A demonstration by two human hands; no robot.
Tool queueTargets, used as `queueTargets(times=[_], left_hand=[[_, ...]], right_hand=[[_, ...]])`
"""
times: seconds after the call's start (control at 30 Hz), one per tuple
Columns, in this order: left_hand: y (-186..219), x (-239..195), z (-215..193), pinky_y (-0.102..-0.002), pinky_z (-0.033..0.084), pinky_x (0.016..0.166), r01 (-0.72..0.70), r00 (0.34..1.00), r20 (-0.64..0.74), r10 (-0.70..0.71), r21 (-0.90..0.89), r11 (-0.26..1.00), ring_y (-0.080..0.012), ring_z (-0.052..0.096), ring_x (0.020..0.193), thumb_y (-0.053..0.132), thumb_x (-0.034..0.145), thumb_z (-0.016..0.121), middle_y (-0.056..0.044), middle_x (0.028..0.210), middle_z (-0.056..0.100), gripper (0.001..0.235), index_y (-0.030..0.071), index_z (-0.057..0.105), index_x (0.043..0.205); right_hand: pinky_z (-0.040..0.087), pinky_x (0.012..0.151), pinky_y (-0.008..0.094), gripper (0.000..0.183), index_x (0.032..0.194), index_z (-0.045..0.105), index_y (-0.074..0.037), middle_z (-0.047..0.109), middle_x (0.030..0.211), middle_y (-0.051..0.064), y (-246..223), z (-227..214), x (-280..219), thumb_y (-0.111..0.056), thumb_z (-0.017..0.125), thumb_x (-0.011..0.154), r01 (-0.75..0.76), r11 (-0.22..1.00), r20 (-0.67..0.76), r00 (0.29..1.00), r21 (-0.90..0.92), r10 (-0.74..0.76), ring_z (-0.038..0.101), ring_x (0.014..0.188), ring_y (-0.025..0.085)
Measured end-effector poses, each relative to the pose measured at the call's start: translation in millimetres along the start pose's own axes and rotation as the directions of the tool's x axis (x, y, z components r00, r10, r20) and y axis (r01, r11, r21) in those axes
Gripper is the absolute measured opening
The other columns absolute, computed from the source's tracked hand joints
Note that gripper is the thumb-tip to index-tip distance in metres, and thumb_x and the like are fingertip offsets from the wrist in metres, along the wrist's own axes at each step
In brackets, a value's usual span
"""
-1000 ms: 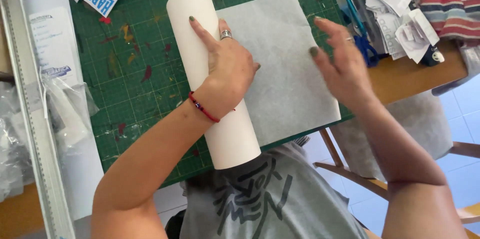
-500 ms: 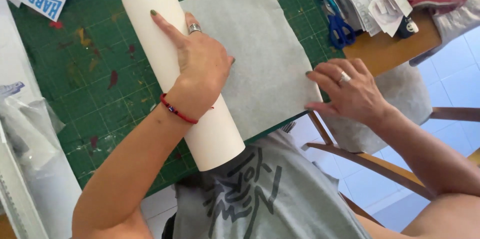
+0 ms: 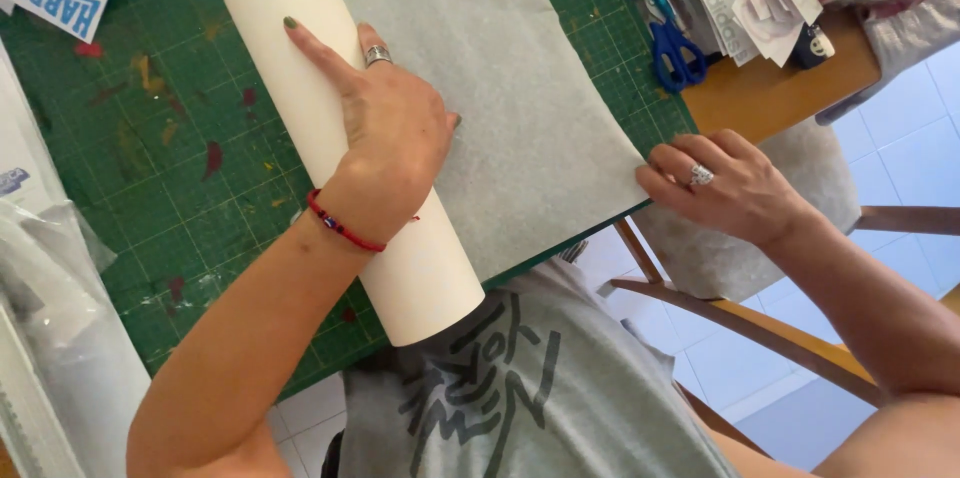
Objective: Applying transfer tape to printed sticker sheets on a cutting mat to prepare them for application.
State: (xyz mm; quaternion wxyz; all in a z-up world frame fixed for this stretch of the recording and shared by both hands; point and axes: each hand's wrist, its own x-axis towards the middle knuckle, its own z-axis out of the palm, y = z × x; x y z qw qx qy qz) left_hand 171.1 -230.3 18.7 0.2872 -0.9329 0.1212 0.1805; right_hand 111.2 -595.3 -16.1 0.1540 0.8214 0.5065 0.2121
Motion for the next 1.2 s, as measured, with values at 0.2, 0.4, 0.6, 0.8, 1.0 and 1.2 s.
queueTargets(times=[0.2,0.4,0.6,0.8,1.0,1.2], left_hand=[[4,3,-2,-0.098,0.008,0.103,0.035,0.999,0.017,-0.035,-0.005,0.999,-0.0499,0.036,0.173,0.062,0.119,0.037,-0.018,0.104,0.085,0.069,0.02,0.087,0.095],[0,-4,-16,-0.1,0.013,0.1,-0.08,0.995,0.066,0.075,0.081,0.993,-0.0636,0.037,0.163,0.032,0.108,0.061,-0.017,0.122,0.085,0.029,0.024,0.083,0.124],[-7,-7,-25,-0.1,0.01,0.104,-0.063,0.989,0.131,0.064,-0.009,0.998,-0.0608,0.03,0.163,0.025,0.102,0.065,-0.013,0.135,0.078,0.034,0.027,0.078,0.133],[-17,-1,19,-0.099,0.009,0.104,0.03,0.999,-0.017,-0.034,-0.176,0.984,-0.0411,0.019,0.17,0.055,0.107,0.045,-0.018,0.157,0.059,0.053,0.024,0.064,0.145],[-105,-70,42,-0.092,0.026,0.107,-0.101,0.985,-0.173,0.027,-0.433,0.896,-0.0391,0.005,0.165,0.056,0.101,0.049,-0.007,0.178,0.028,0.054,0.03,0.062,0.146],[-109,-76,64,-0.084,0.023,0.115,0.009,0.979,-0.191,-0.071,-0.307,0.952,-0.0434,0.035,0.159,0.023,0.105,0.045,-0.02,0.169,0.045,0.041,0.015,0.067,0.138]], right_hand=[[0.058,0.072,0.034,0.004,0.11,0.069,-0.02,0.072,0.123,0.005,8,-4,3,-0.02,0.07,0.106,-0.217,0.973,0.07,0.975,0.076,0.212,0.069,0.094,0.019],[0.042,0.102,0.049,0.042,0.154,0.049,-0.008,0.057,0.152,0.02,17,-4,132,-0.001,0.048,0.112,-0.372,0.401,0.043,0.776,0.837,0.629,0.053,0.12,0.029],[0.022,0.132,0.052,0.058,0.169,0.032,-0.003,0.031,0.177,0.02,26,128,197,-0.035,0.039,0.122,-0.518,0.326,0.245,0.756,0.791,0.607,0.024,0.165,0.036],[0.019,0.129,0.063,0.082,0.17,0.032,0.002,0.026,0.177,0.023,9,130,204,-0.06,0.032,0.117,-0.642,0.605,0.291,0.761,0.471,0.58,0.019,0.164,0.039],[0.015,0.129,0.063,0.087,0.173,0.026,0.002,0.019,0.179,0.022,13,117,210,-0.063,0.028,0.115,-0.648,0.624,0.357,0.762,0.437,0.541,0.012,0.165,0.04],[0.011,0.13,0.061,0.088,0.173,0.023,0.002,0.016,0.18,0.022,13,108,212,-0.063,0.026,0.113,-0.674,0.598,0.401,0.739,0.435,0.542,0.009,0.165,0.039]])
